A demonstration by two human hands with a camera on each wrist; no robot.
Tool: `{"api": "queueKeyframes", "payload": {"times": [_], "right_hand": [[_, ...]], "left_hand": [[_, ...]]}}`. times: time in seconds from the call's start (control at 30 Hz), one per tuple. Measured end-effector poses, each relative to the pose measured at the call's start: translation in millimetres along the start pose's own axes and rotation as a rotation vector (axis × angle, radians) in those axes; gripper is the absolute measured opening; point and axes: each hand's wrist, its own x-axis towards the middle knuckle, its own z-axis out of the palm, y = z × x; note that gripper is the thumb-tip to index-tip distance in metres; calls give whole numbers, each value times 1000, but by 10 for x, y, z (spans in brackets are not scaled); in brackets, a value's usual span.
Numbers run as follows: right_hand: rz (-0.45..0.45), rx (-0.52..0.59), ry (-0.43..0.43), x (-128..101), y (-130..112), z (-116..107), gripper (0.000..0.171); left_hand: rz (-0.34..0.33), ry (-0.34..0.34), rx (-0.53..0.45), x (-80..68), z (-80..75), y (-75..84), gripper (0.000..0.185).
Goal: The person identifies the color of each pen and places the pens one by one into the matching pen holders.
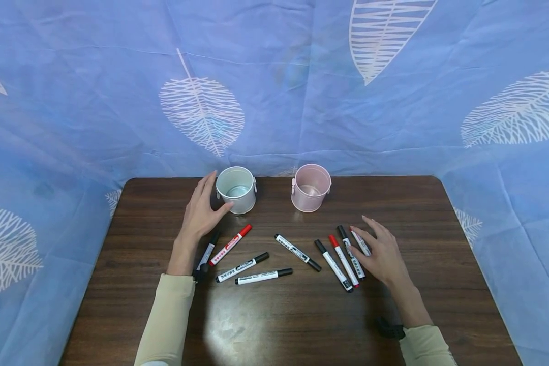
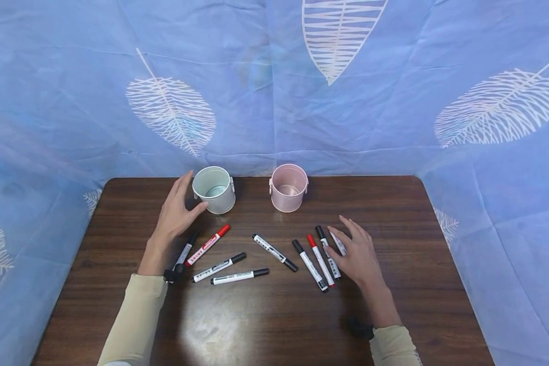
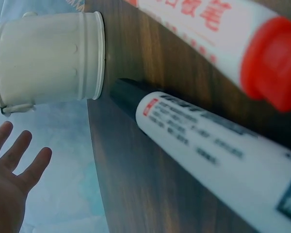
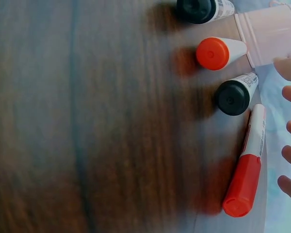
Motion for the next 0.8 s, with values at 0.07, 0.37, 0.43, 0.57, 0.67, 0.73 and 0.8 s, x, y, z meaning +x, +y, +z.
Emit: {"api": "queueKeyframes", "payload": {"times": [0.07,0.37,0.43,0.57,0.67,0.73,0.8], "right_hand": [[-10,4,5,-6,8,4,56],[6,-3,-5,-32,24,35,54],[12,-2,-10,-32,22,46,54],[23,1,-25,-34,13,56,54],[27,1,-32,-36,8,55,53],[33,-1,-40,-37,5,60,51],[43,-6,-51,-35,-2,65,49]], "left_hand": [[4,-9,-2,18,17,1,94],[-4,-26,-28,89,30,50,87],[-6,-30,-27,98,28,49,87],[-15,-31,-19,104,35,36,85],[-11,-19,-14,118,44,33,83],[-11,-13,-8,130,47,42,82],[-14,-10,-1,141,49,54,82]]}}
